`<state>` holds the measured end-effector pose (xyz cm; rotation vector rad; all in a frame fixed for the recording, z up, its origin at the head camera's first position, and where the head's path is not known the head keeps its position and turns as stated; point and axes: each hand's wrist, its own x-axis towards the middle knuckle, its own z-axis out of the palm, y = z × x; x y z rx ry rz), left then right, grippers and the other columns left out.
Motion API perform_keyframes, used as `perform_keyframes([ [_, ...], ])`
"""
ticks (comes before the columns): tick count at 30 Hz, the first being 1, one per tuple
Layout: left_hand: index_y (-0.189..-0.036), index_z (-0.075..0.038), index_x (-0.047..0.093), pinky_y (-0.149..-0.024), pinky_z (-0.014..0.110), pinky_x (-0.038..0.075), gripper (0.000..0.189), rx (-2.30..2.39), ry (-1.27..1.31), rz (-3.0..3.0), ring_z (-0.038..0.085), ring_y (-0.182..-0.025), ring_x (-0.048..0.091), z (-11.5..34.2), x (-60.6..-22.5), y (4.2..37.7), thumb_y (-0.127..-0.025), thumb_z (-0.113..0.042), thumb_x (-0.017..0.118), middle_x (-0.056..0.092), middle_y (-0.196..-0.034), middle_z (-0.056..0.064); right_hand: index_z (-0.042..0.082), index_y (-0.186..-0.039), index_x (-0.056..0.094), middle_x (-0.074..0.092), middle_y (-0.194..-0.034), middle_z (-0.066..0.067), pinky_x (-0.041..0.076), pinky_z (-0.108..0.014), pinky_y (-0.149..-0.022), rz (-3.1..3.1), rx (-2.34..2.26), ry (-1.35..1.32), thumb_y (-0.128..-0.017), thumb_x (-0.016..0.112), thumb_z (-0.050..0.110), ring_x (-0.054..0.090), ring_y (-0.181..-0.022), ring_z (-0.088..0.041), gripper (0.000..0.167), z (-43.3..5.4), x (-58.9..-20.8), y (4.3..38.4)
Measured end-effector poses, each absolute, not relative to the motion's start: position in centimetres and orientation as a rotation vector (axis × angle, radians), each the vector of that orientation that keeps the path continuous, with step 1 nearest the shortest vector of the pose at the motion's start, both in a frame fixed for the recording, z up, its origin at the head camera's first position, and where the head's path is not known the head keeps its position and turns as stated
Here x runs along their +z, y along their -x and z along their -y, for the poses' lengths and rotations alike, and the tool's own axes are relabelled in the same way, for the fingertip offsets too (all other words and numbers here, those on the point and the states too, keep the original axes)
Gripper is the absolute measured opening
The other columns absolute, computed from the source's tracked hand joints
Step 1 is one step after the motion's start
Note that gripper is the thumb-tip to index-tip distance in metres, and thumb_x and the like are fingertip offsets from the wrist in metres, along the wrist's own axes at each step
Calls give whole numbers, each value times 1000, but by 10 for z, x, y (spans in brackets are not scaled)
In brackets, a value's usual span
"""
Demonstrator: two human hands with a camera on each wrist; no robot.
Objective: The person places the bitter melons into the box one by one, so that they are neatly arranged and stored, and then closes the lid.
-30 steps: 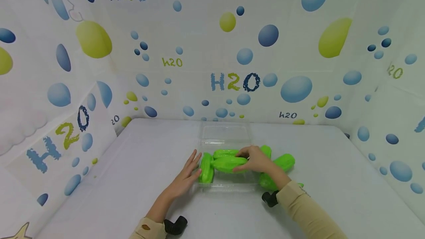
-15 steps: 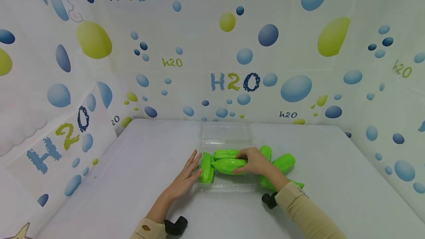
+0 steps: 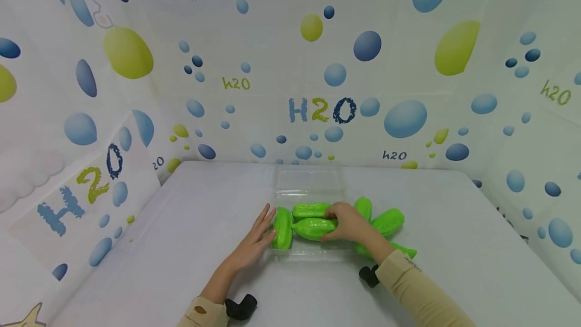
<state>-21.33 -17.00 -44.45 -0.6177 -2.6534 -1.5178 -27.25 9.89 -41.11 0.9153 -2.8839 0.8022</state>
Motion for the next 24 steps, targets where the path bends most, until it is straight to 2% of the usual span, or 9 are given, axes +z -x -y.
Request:
perform_keyframes([
  [14,-146,-9,20,-102,61,14,55,-1548,621,2638,34,-137,8,170,-446,214,-98,-23,43,1,-153,10,5,-100,65,60,-89,0,48,-32,-76,2810,879,-925,-54,87,37,54,-83,-14,60,-104,-416,274],
  [19,-145,-8,22,-102,61,16,54,-1547,597,2625,37,-134,18,168,-442,210,-97,-19,44,4,-153,12,4,-106,63,63,-98,-4,49,-33,-77,2733,1013,-918,-57,85,39,58,-88,-18,64,-112,-413,273],
  [24,-144,-2,23,-101,61,16,53,-1563,586,2629,41,-131,24,163,-421,196,-97,-12,44,5,-151,17,2,-114,60,62,-110,-9,48,-38,-83,2704,1152,-918,-62,83,40,59,-96,-25,69,-121,-408,271],
])
